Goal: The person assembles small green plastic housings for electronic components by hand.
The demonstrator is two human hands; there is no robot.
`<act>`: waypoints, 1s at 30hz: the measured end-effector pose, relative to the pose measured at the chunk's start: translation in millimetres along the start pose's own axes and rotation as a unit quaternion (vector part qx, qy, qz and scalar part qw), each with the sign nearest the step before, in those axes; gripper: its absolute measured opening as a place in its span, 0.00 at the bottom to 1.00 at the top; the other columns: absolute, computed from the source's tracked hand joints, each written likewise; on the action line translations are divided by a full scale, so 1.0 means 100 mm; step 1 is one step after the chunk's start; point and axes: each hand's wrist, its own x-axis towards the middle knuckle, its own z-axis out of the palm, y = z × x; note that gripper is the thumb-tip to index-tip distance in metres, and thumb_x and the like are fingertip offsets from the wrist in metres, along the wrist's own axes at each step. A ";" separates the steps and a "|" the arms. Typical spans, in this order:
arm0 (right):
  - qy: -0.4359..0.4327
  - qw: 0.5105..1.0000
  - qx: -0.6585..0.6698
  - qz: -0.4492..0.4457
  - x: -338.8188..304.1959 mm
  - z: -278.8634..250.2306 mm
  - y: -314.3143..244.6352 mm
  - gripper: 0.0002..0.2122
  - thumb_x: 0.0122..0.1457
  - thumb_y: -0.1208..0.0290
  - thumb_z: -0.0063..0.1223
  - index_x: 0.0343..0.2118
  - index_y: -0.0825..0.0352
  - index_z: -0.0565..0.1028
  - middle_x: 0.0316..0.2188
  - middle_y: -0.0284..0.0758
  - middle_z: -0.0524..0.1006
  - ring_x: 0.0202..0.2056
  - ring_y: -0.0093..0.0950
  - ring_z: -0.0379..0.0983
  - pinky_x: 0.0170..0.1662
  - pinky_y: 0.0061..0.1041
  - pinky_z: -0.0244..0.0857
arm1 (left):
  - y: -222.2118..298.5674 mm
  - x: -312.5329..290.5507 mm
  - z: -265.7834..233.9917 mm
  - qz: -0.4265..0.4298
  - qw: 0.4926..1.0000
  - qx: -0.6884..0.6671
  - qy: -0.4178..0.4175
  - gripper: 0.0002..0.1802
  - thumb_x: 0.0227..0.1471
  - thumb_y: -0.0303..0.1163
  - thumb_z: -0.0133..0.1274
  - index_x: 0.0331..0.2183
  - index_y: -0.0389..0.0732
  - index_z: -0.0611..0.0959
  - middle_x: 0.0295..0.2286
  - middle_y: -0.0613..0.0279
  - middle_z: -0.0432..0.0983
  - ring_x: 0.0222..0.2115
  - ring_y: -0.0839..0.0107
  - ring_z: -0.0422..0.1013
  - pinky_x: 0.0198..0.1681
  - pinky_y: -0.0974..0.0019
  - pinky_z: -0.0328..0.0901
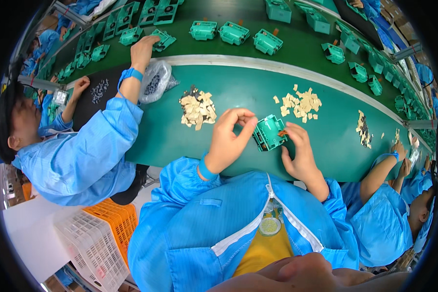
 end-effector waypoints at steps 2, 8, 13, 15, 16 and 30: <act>0.075 0.993 0.042 0.082 -0.12 0.04 -0.06 0.33 0.48 0.90 0.53 0.60 0.67 0.62 0.53 0.50 0.69 0.55 0.47 0.69 0.54 0.38 0.68 | -0.01 -0.14 -0.05 -0.036 0.998 0.035 -0.039 0.12 0.55 0.27 0.62 0.40 0.35 0.80 0.38 0.58 0.78 0.38 0.70 0.74 0.43 0.68 0.68; 0.184 0.886 0.322 0.278 -0.34 0.31 -0.15 0.37 0.53 0.89 0.50 0.66 0.65 0.51 0.60 0.48 0.65 0.59 0.38 0.65 0.58 0.35 0.63 | 0.20 -0.23 0.00 0.089 0.967 0.198 -0.131 0.37 0.44 0.33 0.70 0.54 0.37 0.72 0.54 0.48 0.67 0.55 0.50 0.64 0.57 0.50 0.63; 0.134 0.904 0.321 0.247 -0.23 0.24 -0.26 0.40 0.54 0.89 0.48 0.70 0.64 0.47 0.65 0.50 0.61 0.64 0.40 0.62 0.60 0.36 0.62 | 0.14 -0.20 -0.01 0.078 0.957 0.207 -0.186 0.44 0.43 0.33 0.70 0.59 0.36 0.68 0.58 0.46 0.64 0.57 0.46 0.62 0.60 0.49 0.60; 0.127 0.900 0.336 0.249 -0.28 0.25 -0.27 0.38 0.55 0.88 0.48 0.69 0.64 0.48 0.62 0.50 0.65 0.62 0.39 0.65 0.59 0.35 0.63 | 0.09 -0.17 -0.08 0.078 0.960 0.155 -0.220 0.42 0.45 0.29 0.67 0.60 0.37 0.68 0.60 0.47 0.63 0.59 0.46 0.61 0.61 0.50 0.60; 0.121 0.895 0.350 0.250 -0.31 0.25 -0.27 0.37 0.56 0.87 0.48 0.69 0.65 0.48 0.59 0.49 0.69 0.59 0.38 0.68 0.58 0.34 0.64 | 0.10 -0.15 -0.14 0.075 0.960 0.154 -0.220 0.42 0.45 0.29 0.67 0.60 0.37 0.68 0.60 0.47 0.63 0.59 0.46 0.61 0.61 0.50 0.60; 0.149 0.785 0.506 0.325 -0.30 0.18 -0.04 0.04 0.60 0.79 0.51 0.29 0.67 0.70 0.41 0.37 0.74 0.43 0.28 0.72 0.51 0.29 0.65 | 0.00 -0.21 -0.03 -0.003 0.981 0.111 -0.160 0.49 0.45 0.28 0.67 0.65 0.36 0.60 0.63 0.40 0.58 0.61 0.49 0.62 0.63 0.51 0.58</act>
